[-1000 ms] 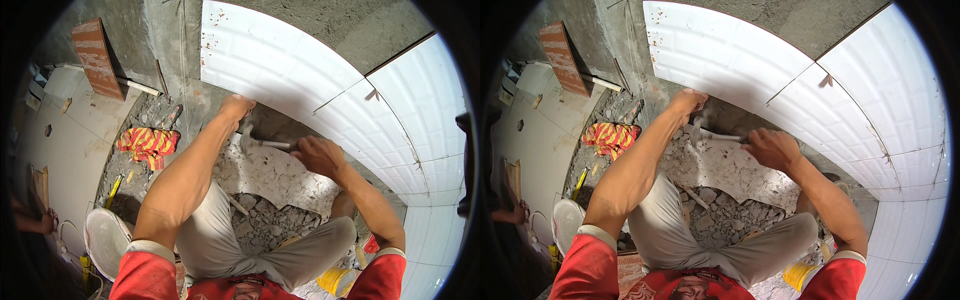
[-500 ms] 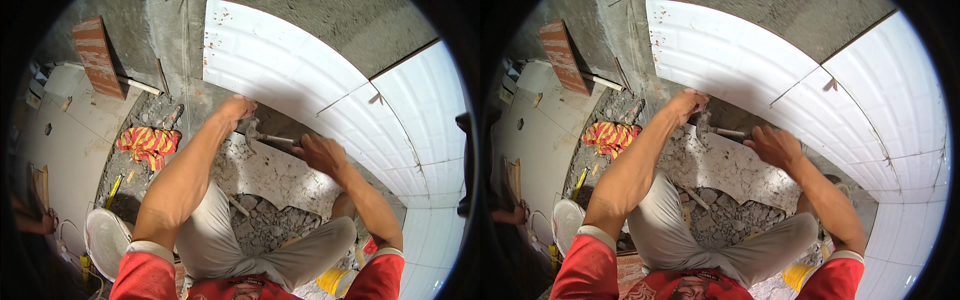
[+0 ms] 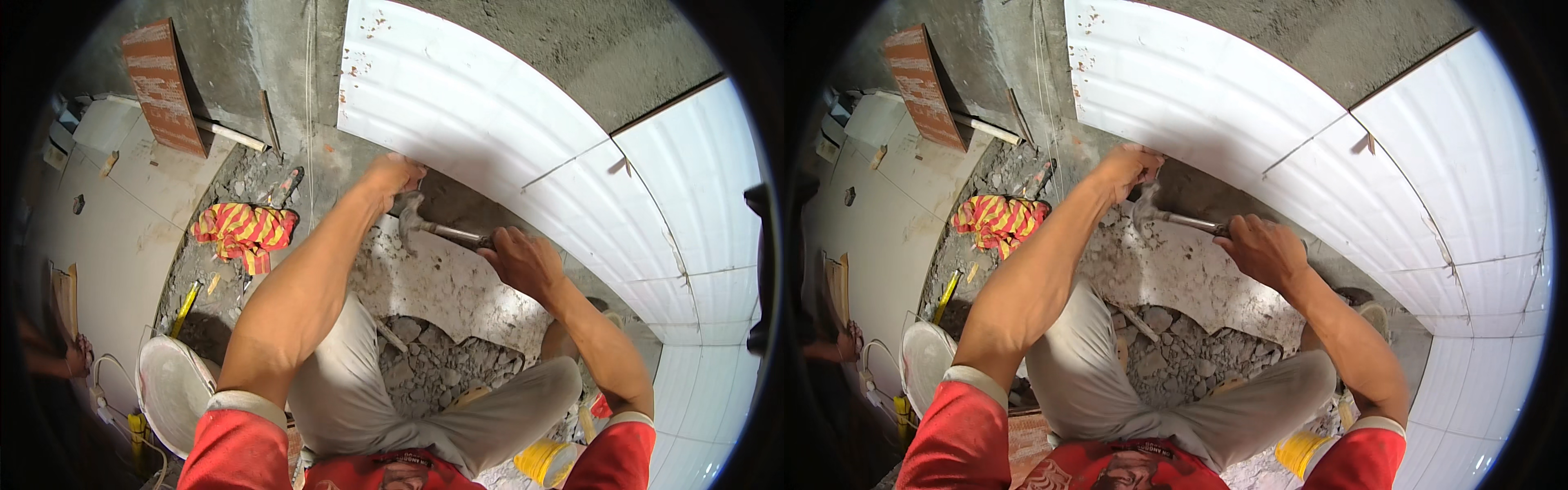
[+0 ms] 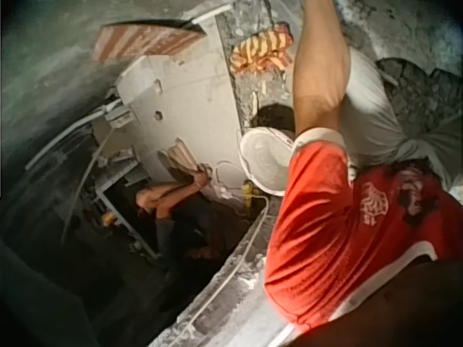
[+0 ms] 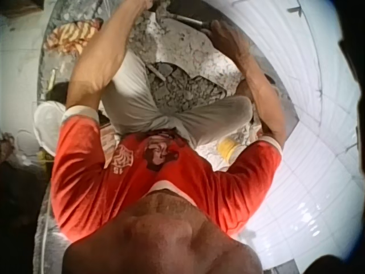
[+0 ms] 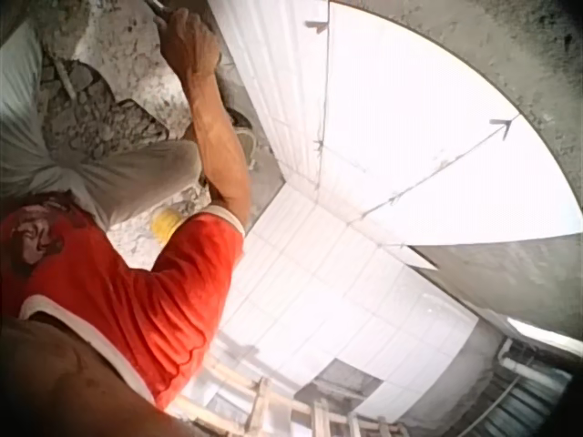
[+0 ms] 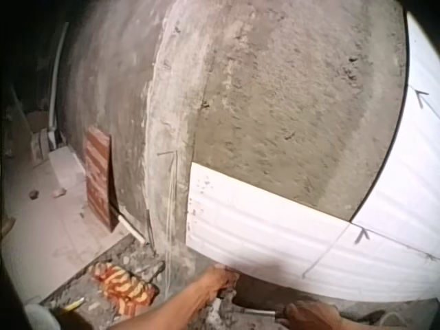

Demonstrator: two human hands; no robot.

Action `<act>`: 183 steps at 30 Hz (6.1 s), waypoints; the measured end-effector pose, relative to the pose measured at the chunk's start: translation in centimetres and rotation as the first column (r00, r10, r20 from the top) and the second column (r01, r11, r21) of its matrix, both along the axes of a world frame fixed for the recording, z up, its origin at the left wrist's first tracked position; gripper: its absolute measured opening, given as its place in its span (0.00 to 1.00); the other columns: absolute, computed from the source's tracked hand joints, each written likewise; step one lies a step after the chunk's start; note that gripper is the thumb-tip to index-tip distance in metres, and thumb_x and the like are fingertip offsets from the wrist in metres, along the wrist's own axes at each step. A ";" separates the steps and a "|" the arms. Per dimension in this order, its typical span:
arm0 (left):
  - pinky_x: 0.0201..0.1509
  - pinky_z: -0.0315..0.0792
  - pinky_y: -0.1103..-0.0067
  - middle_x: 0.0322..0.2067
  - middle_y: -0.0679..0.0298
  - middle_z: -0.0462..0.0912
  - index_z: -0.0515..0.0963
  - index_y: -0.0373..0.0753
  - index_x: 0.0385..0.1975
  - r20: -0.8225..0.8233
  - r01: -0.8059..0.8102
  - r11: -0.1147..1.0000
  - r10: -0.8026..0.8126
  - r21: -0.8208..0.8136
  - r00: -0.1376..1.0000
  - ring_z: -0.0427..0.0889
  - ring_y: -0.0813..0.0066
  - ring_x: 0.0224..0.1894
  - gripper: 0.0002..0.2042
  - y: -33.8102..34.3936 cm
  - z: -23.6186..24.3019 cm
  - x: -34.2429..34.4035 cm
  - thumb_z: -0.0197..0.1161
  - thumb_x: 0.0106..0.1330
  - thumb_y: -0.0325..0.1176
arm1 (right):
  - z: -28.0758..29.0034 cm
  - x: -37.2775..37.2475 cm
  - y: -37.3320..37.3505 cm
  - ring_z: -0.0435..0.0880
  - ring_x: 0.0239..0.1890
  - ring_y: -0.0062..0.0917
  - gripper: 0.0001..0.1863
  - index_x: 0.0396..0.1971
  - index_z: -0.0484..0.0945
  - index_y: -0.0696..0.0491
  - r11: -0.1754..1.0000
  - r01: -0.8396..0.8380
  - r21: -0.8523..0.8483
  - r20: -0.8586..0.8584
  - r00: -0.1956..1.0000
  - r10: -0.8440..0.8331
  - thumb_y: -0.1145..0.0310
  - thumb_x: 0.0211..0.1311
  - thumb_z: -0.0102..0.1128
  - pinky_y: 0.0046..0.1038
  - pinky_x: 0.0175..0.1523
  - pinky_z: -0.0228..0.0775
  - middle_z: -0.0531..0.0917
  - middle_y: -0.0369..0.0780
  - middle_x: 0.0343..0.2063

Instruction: The person scoops cement from a bucket with a trowel and spreads it onto the back of a white rectangular tile. They press the tile onto a partially tiled wall, tap it with a hammer to level it, and use a wooden stick to adjust spacing between tiles.

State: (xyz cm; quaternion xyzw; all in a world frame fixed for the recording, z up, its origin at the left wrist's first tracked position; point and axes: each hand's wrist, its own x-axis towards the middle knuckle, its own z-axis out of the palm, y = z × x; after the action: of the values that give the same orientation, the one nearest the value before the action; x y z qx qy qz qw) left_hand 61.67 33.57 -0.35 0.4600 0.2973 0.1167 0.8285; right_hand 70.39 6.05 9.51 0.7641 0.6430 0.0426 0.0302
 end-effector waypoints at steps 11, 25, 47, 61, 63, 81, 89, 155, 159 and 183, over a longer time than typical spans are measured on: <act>0.34 0.71 0.80 0.34 0.65 0.82 0.82 0.35 0.34 -0.032 0.029 0.999 -0.028 0.043 0.999 0.75 0.77 0.30 0.06 0.2 0.2 0.0 0.64 0.61 0.16 | 0.2 0.5 0.9 0.85 0.27 0.41 0.24 0.31 0.73 0.53 0.975 0.156 -0.161 -0.012 0.987 -0.160 0.45 0.74 0.53 0.41 0.30 0.78 0.83 0.45 0.28; 0.33 0.70 0.81 0.32 0.65 0.83 0.82 0.35 0.32 0.000 0.050 0.997 -0.050 0.059 0.999 0.76 0.77 0.29 0.06 0.3 -0.4 0.5 0.64 0.61 0.16 | 0.2 0.1 1.0 0.85 0.31 0.43 0.25 0.30 0.73 0.55 0.982 -0.027 -0.189 -0.061 0.998 0.016 0.46 0.72 0.56 0.43 0.32 0.77 0.82 0.45 0.29; 0.40 0.76 0.76 0.31 0.65 0.81 0.80 0.38 0.35 -0.118 0.016 1.000 -0.018 -0.018 0.993 0.76 0.76 0.32 0.04 -0.2 1.3 0.1 0.66 0.65 0.20 | 0.4 0.3 1.1 0.86 0.27 0.43 0.25 0.31 0.74 0.56 0.948 -0.248 -0.199 -0.036 0.969 0.246 0.46 0.72 0.57 0.42 0.30 0.78 0.82 0.46 0.27; 0.43 0.78 0.77 0.31 0.68 0.79 0.81 0.39 0.36 -0.182 0.001 1.000 0.004 0.031 0.983 0.76 0.77 0.34 0.02 -0.7 2.3 -0.2 0.65 0.67 0.23 | 0.1 1.5 1.8 0.85 0.27 0.46 0.27 0.35 0.75 0.56 0.972 0.081 -0.219 -0.096 0.990 -0.104 0.43 0.73 0.53 0.44 0.31 0.77 0.82 0.47 0.26; 0.42 0.78 0.77 0.30 0.69 0.79 0.81 0.39 0.36 -0.174 0.006 1.000 -0.003 0.016 0.985 0.76 0.78 0.33 0.02 -0.6 2.5 -0.1 0.65 0.67 0.23 | -0.2 1.6 1.9 0.85 0.27 0.45 0.27 0.34 0.75 0.56 0.968 0.081 -0.239 -0.047 0.994 -0.095 0.42 0.73 0.53 0.44 0.30 0.77 0.82 0.47 0.26; 0.39 0.74 0.75 0.25 0.70 0.74 0.78 0.40 0.37 -0.208 0.015 1.000 -0.011 0.020 0.978 0.73 0.79 0.28 0.01 -0.4 0.9 0.3 0.61 0.70 0.26 | -2.9 2.0 0.8 0.84 0.24 0.37 0.30 0.41 0.75 0.55 0.903 0.257 -0.345 -0.143 0.936 -0.322 0.39 0.77 0.40 0.39 0.27 0.80 0.83 0.46 0.31; 0.43 0.76 0.73 0.30 0.71 0.78 0.79 0.43 0.36 -0.284 -0.112 0.992 0.091 -0.061 0.955 0.75 0.78 0.32 0.04 -1.1 1.3 0.2 0.67 0.69 0.33 | -15.6 -0.4 -6.1 0.88 0.33 0.43 0.30 0.46 0.75 0.59 0.920 0.207 -0.332 -0.322 0.892 -0.317 0.42 0.76 0.46 0.47 0.36 0.81 0.85 0.51 0.38; 0.49 0.76 0.72 0.32 0.69 0.78 0.78 0.45 0.36 -0.219 -0.414 0.910 0.397 -0.036 0.891 0.77 0.75 0.36 0.13 -1.1 3.5 0.1 0.77 0.61 0.40 | -13.9 -0.1 -3.2 0.85 0.43 0.44 0.12 0.46 0.81 0.58 0.892 0.405 0.199 -0.500 0.825 -0.263 0.67 0.69 0.59 0.41 0.49 0.79 0.83 0.47 0.44; 0.49 0.77 0.73 0.36 0.67 0.78 0.77 0.44 0.37 -0.218 -0.439 0.897 0.420 -0.045 0.881 0.76 0.74 0.38 0.14 -1.4 3.7 0.0 0.77 0.62 0.40 | -9.6 0.3 -0.6 0.85 0.38 0.36 0.10 0.44 0.80 0.59 0.631 0.534 0.562 -0.664 0.747 -0.040 0.68 0.71 0.58 0.38 0.44 0.77 0.84 0.45 0.38; 0.46 0.79 0.75 0.33 0.69 0.77 0.76 0.44 0.38 -0.246 -0.432 0.901 0.415 -0.021 0.876 0.76 0.75 0.35 0.15 -2.0 4.3 -0.1 0.76 0.63 0.41 | -8.3 -1.1 3.5 0.82 0.51 0.28 0.14 0.51 0.83 0.59 0.284 0.822 0.493 -0.869 0.484 0.106 0.71 0.70 0.59 0.29 0.56 0.73 0.82 0.43 0.47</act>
State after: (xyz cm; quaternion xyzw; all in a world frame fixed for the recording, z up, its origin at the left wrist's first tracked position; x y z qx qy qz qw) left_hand 61.60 31.60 3.91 0.3629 0.4912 0.2284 0.7582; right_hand 69.26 9.51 1.23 0.7207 0.2206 0.0348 -0.6563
